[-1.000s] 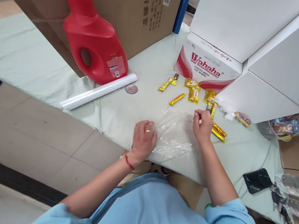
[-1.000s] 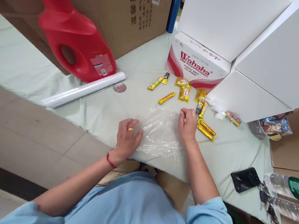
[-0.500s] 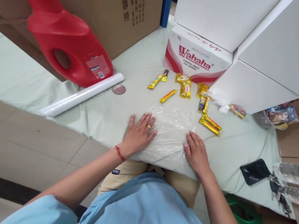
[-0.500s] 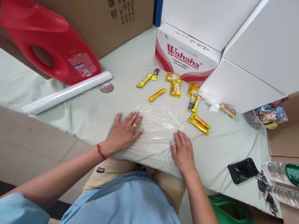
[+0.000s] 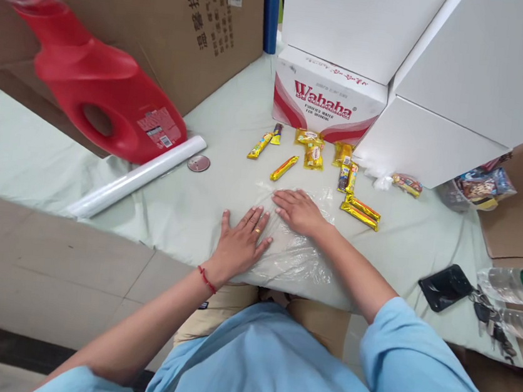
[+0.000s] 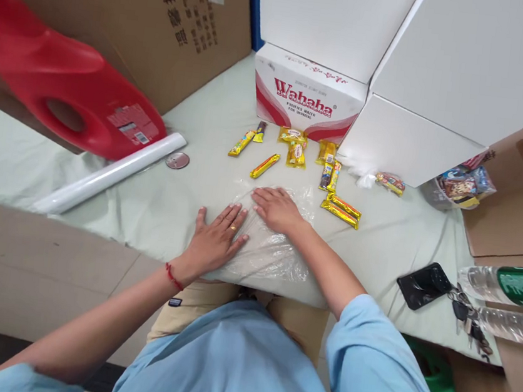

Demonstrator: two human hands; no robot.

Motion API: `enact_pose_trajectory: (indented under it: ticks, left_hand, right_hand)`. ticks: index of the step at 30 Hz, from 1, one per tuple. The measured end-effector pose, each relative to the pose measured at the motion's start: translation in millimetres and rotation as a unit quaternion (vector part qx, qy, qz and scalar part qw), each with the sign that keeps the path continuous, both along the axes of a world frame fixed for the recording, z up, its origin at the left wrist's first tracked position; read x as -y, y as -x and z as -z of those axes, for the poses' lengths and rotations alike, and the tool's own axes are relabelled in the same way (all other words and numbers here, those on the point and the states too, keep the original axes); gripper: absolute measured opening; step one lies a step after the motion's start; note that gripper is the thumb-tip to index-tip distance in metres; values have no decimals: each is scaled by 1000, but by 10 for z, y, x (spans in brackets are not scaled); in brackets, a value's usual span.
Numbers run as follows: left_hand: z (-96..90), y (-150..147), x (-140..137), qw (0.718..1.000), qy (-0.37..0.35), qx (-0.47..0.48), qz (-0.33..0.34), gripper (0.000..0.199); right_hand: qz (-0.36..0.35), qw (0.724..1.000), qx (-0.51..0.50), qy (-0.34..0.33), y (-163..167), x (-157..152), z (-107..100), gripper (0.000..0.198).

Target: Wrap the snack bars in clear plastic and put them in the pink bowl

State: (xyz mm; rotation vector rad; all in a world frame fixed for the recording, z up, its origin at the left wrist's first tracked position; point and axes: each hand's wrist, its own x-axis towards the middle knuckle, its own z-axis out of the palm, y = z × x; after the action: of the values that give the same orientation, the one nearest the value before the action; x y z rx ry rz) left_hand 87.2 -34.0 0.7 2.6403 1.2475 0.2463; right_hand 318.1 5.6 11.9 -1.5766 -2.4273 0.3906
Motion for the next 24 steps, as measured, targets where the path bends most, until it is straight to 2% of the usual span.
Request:
enact_pose_trajectory:
  ticks: [3,6,10,13,16,19,22,24]
  left_hand:
    - [5,66,-26,1000,7,5,-3,63]
    - [13,96,-31,1000,13,15,-2,65]
    - [-6,107,-32,1000,18,22,-6,64]
    - [-37,121,-44,999,28,24,-3,61]
    - [-58,131,-49,999,33,28,-2,57]
    - [-52,126,-42,999,29,34,-14,56]
    - [-28,121,-33,999,23,36,-32,58]
    - [-10,124,-31,998,18,41,-33,59]
  right_hand:
    - [84,996,14,-17,-235,-174,41,44]
    - [201,978,-18,-54,-578,-264,-14,47]
    - [358,926,-86,-87,-915,-541,-66,46]
    - [440,888,-122,-64,-978,-885,-17,43]
    - [469,876,-112,-8,-935,-1178,52,39]
    - [483,869,-108,15,-895,-1251,45,33]
    - [474,870,-129,-50,-873,-1024,-73,30]
    - [420,889,-139,-118,-813,-712,-177,29]
